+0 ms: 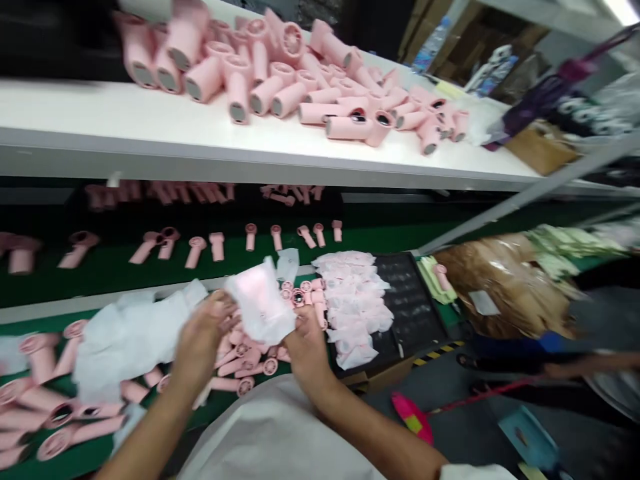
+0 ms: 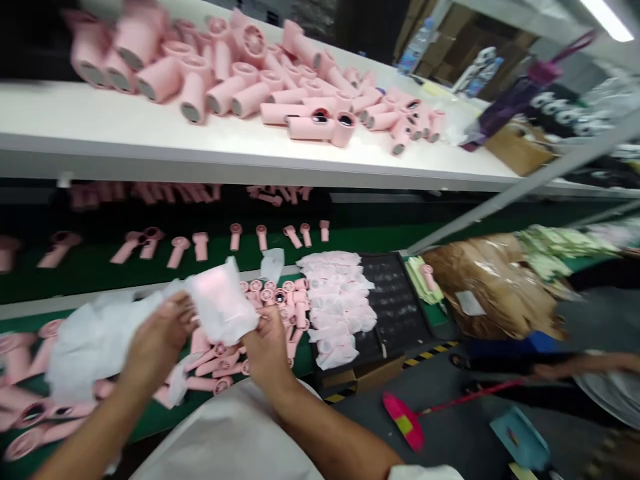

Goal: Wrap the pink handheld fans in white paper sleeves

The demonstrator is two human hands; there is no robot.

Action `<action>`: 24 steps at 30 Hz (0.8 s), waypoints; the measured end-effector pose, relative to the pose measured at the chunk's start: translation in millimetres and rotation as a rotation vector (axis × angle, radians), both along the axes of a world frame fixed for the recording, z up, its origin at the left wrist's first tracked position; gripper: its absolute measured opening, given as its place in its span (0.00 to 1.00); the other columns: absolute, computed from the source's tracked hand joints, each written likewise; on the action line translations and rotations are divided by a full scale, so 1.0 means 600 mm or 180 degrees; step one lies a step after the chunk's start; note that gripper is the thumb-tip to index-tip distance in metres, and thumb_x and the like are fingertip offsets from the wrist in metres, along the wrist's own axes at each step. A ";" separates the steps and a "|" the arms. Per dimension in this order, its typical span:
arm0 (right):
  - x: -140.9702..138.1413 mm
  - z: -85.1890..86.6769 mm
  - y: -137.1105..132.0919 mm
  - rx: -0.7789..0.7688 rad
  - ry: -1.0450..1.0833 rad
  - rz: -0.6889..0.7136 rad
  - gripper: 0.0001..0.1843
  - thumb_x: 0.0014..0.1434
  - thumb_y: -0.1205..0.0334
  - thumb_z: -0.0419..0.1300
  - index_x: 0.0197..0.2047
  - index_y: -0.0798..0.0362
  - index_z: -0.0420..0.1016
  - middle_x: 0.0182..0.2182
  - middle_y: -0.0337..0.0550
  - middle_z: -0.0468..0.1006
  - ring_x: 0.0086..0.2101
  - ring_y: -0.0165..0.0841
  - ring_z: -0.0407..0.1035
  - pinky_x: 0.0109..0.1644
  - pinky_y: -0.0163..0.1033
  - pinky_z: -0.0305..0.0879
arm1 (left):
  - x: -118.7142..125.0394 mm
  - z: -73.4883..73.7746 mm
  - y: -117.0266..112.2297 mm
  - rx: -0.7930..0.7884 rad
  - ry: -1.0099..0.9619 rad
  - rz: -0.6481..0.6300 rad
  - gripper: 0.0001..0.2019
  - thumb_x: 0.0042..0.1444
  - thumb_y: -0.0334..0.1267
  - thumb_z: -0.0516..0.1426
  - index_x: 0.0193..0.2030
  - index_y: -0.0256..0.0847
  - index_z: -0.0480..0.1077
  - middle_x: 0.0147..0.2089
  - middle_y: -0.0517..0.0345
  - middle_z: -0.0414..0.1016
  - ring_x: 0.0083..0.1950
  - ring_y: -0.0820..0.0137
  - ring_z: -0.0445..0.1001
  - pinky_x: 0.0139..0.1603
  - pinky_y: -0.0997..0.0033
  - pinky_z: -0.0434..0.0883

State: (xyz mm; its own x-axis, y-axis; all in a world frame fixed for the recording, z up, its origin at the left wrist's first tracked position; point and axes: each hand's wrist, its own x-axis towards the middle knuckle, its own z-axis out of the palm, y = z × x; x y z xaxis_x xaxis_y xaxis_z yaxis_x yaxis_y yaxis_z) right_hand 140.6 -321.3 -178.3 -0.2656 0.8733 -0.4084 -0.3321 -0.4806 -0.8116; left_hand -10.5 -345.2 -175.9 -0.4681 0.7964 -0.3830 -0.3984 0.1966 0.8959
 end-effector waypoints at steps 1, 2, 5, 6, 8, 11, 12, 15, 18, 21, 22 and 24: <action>0.000 -0.003 -0.006 0.0020 0.0073 0.0113 0.21 0.49 0.57 0.67 0.37 0.48 0.57 0.24 0.29 0.73 0.17 0.25 0.65 0.20 0.29 0.62 | -0.011 0.006 0.010 -0.0139 -0.0242 -0.0068 0.30 0.45 0.57 0.66 0.54 0.50 0.72 0.40 0.59 0.77 0.40 0.66 0.73 0.36 0.70 0.73; -0.001 -0.007 -0.012 0.0027 0.0128 0.0215 0.22 0.49 0.57 0.68 0.37 0.48 0.57 0.24 0.29 0.74 0.18 0.25 0.66 0.21 0.29 0.62 | -0.017 0.011 0.020 -0.0319 -0.0380 -0.0193 0.31 0.45 0.56 0.67 0.56 0.52 0.71 0.40 0.60 0.77 0.38 0.67 0.73 0.32 0.72 0.73; 0.010 -0.028 -0.034 0.0000 0.0093 0.0179 0.22 0.49 0.55 0.68 0.38 0.47 0.58 0.24 0.29 0.74 0.19 0.27 0.68 0.22 0.30 0.63 | -0.010 0.013 0.043 -0.0711 -0.0313 -0.0534 0.25 0.46 0.51 0.68 0.51 0.49 0.74 0.39 0.60 0.78 0.39 0.65 0.74 0.29 0.72 0.74; 0.021 -0.037 -0.042 -0.0027 0.0003 0.0061 0.21 0.50 0.54 0.68 0.37 0.48 0.58 0.22 0.29 0.73 0.18 0.27 0.68 0.22 0.30 0.63 | -0.004 0.008 0.049 -0.0723 -0.0257 -0.0504 0.22 0.47 0.49 0.68 0.48 0.47 0.75 0.39 0.59 0.79 0.40 0.63 0.74 0.29 0.72 0.75; 0.059 -0.058 -0.060 -0.0094 -0.0277 -0.0227 0.19 0.52 0.50 0.66 0.34 0.50 0.60 0.19 0.30 0.71 0.16 0.27 0.66 0.20 0.30 0.61 | 0.008 -0.009 0.060 -0.0653 -0.0234 -0.0352 0.17 0.47 0.47 0.68 0.42 0.45 0.76 0.38 0.60 0.80 0.42 0.62 0.75 0.31 0.71 0.76; 0.141 -0.079 -0.082 -0.0174 -0.0924 -0.0840 0.21 0.53 0.44 0.64 0.29 0.52 0.64 0.20 0.35 0.72 0.18 0.26 0.64 0.20 0.30 0.61 | 0.022 -0.037 0.078 -0.0468 -0.0228 -0.0297 0.14 0.47 0.45 0.68 0.40 0.45 0.76 0.39 0.65 0.80 0.43 0.63 0.75 0.33 0.70 0.76; 0.168 -0.080 -0.085 -0.0115 -0.1164 -0.1076 0.21 0.54 0.43 0.64 0.30 0.53 0.66 0.24 0.38 0.74 0.22 0.27 0.66 0.23 0.30 0.63 | 0.030 -0.043 0.082 -0.0490 -0.0196 -0.0423 0.15 0.47 0.45 0.68 0.40 0.46 0.76 0.39 0.66 0.80 0.43 0.63 0.75 0.33 0.70 0.76; 0.221 -0.068 -0.080 0.0154 -0.1340 -0.1187 0.22 0.52 0.46 0.67 0.43 0.52 0.72 0.42 0.45 0.76 0.40 0.32 0.70 0.39 0.33 0.69 | 0.074 -0.046 0.082 -0.0806 -0.0104 -0.1445 0.23 0.44 0.48 0.69 0.47 0.45 0.74 0.39 0.61 0.80 0.39 0.64 0.76 0.33 0.69 0.76; 0.234 -0.048 -0.066 0.0182 -0.0874 0.0085 0.33 0.46 0.52 0.73 0.53 0.48 0.70 0.45 0.43 0.75 0.42 0.34 0.69 0.41 0.35 0.68 | 0.140 -0.041 0.071 -0.0768 -0.0172 -0.2467 0.31 0.42 0.50 0.70 0.53 0.43 0.71 0.40 0.55 0.80 0.34 0.65 0.76 0.31 0.69 0.74; 0.246 -0.037 -0.063 0.0015 -0.0808 0.0923 0.19 0.54 0.47 0.66 0.42 0.52 0.75 0.31 0.38 0.73 0.31 0.29 0.64 0.33 0.31 0.61 | 0.201 -0.046 0.070 -0.0693 -0.0326 -0.2634 0.30 0.45 0.50 0.68 0.54 0.41 0.69 0.38 0.54 0.79 0.32 0.67 0.75 0.30 0.72 0.73; 0.256 -0.037 -0.067 -0.0007 -0.0827 0.0966 0.18 0.57 0.45 0.63 0.39 0.53 0.76 0.29 0.37 0.71 0.30 0.28 0.61 0.31 0.30 0.58 | 0.218 -0.051 0.074 -0.0790 -0.0406 -0.2641 0.30 0.46 0.50 0.68 0.55 0.41 0.69 0.37 0.54 0.79 0.32 0.67 0.75 0.31 0.71 0.73; 0.286 -0.048 -0.079 0.0016 -0.0866 0.0958 0.19 0.59 0.44 0.61 0.38 0.54 0.75 0.29 0.37 0.69 0.29 0.27 0.59 0.30 0.30 0.55 | 0.246 -0.063 0.083 -0.0997 -0.0598 -0.2727 0.32 0.48 0.50 0.67 0.58 0.42 0.66 0.39 0.52 0.79 0.32 0.66 0.76 0.32 0.68 0.75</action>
State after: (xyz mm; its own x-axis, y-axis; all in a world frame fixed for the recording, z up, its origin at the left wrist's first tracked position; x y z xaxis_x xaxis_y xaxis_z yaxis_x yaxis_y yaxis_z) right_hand 311.9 -369.0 -207.1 -0.3926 0.7752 -0.4949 0.0502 -0.5192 -0.8531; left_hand 136.8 -295.4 -214.0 0.3232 0.6889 -0.6488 -0.1386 0.7126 0.6877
